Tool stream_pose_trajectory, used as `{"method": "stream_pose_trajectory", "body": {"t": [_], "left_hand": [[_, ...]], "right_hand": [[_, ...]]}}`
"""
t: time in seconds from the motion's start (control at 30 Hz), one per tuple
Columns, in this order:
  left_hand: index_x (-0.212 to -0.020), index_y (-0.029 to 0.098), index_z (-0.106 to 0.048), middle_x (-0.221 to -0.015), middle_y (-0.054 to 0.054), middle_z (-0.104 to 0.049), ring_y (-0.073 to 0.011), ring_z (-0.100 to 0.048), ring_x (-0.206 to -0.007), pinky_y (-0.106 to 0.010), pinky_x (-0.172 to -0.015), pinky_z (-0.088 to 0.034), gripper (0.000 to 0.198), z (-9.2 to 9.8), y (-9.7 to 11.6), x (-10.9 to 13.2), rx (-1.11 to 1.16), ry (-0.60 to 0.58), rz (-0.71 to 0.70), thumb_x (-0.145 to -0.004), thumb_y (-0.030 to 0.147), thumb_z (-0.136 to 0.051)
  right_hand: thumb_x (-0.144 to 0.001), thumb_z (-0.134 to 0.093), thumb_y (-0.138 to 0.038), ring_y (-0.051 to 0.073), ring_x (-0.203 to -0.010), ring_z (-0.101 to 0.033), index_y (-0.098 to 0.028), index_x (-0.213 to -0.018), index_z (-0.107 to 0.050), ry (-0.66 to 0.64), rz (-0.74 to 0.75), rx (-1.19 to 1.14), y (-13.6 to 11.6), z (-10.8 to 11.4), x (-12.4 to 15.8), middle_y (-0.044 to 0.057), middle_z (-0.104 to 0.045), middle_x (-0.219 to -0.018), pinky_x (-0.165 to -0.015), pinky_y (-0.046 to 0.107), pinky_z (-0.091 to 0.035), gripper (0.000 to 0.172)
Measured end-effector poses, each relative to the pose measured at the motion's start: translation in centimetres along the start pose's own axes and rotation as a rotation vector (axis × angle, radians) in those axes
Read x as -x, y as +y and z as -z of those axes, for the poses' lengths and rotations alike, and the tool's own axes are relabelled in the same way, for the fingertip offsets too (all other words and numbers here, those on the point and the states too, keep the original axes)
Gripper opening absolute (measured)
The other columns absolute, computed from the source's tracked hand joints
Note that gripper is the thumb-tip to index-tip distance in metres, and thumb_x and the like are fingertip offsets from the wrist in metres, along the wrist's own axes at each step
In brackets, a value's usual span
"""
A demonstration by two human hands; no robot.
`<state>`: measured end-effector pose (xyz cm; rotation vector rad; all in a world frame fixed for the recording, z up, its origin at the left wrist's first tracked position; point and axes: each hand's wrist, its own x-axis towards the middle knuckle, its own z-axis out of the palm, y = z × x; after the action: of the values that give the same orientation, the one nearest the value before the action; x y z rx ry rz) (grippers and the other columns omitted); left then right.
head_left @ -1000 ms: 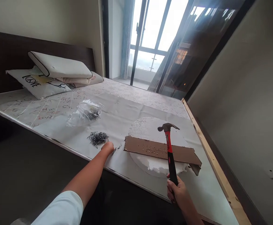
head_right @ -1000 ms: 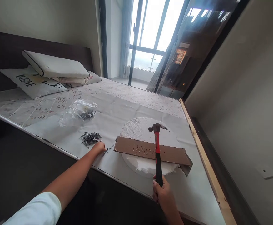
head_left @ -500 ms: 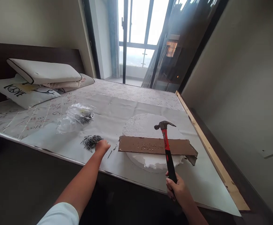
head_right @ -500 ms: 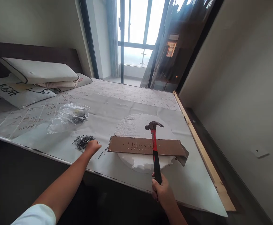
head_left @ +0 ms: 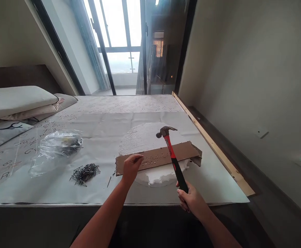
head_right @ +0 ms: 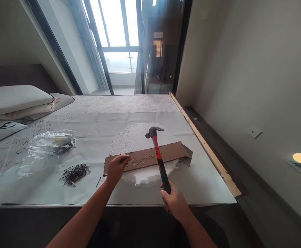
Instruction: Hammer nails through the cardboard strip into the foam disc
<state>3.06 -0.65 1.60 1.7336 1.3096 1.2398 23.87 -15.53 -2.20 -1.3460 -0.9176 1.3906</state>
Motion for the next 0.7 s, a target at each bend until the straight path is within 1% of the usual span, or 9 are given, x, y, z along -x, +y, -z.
{"method": "stream_pose_trajectory", "body": {"t": [0.07, 0.13, 0.2, 0.3, 0.43, 0.53, 0.7], "left_hand": [[-0.073, 0.019, -0.068, -0.075, -0.003, -0.069, -0.014, -0.063, -0.066, -0.024, -0.061, -0.051, 0.013, -2.2, 0.0, 0.0, -0.021, -0.061, -0.044, -0.075, 0.029, -0.059], [-0.073, 0.02, -0.068, -0.074, -0.003, -0.069, -0.014, -0.063, -0.065, -0.024, -0.061, -0.051, 0.012, -3.9, -0.1, -0.1, -0.058, -0.094, -0.064, -0.076, 0.026, -0.059], [-0.074, 0.02, -0.068, -0.074, -0.003, -0.07, -0.0143, -0.063, -0.065, -0.025, -0.062, -0.05, 0.011, -5.2, -0.4, -0.2, -0.107, -0.11, -0.078, -0.076, 0.024, -0.059], [-0.075, 0.02, -0.069, -0.075, -0.004, -0.07, -0.0154, -0.063, -0.069, -0.027, -0.065, -0.05, 0.01, -6.5, -0.8, -0.3, -0.189, -0.121, -0.114, -0.077, 0.021, -0.059], [-0.076, 0.021, -0.069, -0.077, -0.003, -0.07, -0.0157, -0.063, -0.072, -0.028, -0.067, -0.05, 0.009, -7.2, -1.3, -0.5, -0.256, -0.129, -0.141, -0.076, 0.02, -0.06], [-0.077, 0.021, -0.069, -0.078, -0.003, -0.07, -0.0155, -0.063, -0.072, -0.028, -0.067, -0.049, 0.01, -7.2, -1.5, -0.6, -0.274, -0.137, -0.157, -0.077, 0.02, -0.059], [-0.077, 0.02, -0.069, -0.078, -0.004, -0.069, -0.0154, -0.062, -0.071, -0.028, -0.067, -0.049, 0.01, -7.2, -1.5, -0.5, -0.283, -0.159, -0.175, -0.078, 0.019, -0.059]], "right_hand": [[-0.074, -0.052, -0.039, 0.005, -0.026, -0.028, -0.023, -0.087, -0.039, 0.003, -0.005, 0.008, -0.1, 0.3, 0.1, -0.016, -0.032, -0.042, -0.029, 0.018, -0.027, 0.024], [-0.074, -0.051, -0.039, 0.004, -0.026, -0.028, -0.023, -0.087, -0.039, 0.007, -0.011, 0.012, -0.2, 0.6, 0.3, -0.016, -0.033, -0.042, -0.029, 0.018, -0.026, 0.024], [-0.074, -0.051, -0.039, 0.004, -0.026, -0.027, -0.023, -0.087, -0.038, 0.009, -0.02, 0.016, -0.1, 1.0, 0.4, -0.017, -0.031, -0.041, -0.029, 0.018, -0.026, 0.024], [-0.074, -0.049, -0.039, 0.005, -0.026, -0.028, -0.023, -0.087, -0.038, 0.013, -0.037, 0.029, 0.0, 1.5, 0.5, -0.018, -0.028, -0.04, -0.03, 0.017, -0.025, 0.023], [-0.074, -0.049, -0.038, 0.006, -0.025, -0.029, -0.023, -0.087, -0.039, 0.02, -0.05, 0.048, -0.1, 1.9, 0.6, -0.018, -0.028, -0.039, -0.03, 0.018, -0.026, 0.023], [-0.074, -0.048, -0.038, 0.006, -0.026, -0.029, -0.023, -0.088, -0.04, 0.018, -0.047, 0.058, -0.2, 1.9, 0.7, -0.017, -0.03, -0.038, -0.03, 0.018, -0.026, 0.023], [-0.075, -0.049, -0.037, 0.006, -0.026, -0.027, -0.023, -0.088, -0.04, 0.002, -0.047, 0.078, -0.4, 1.8, 1.0, -0.018, -0.028, -0.035, -0.031, 0.018, -0.027, 0.021]]}}
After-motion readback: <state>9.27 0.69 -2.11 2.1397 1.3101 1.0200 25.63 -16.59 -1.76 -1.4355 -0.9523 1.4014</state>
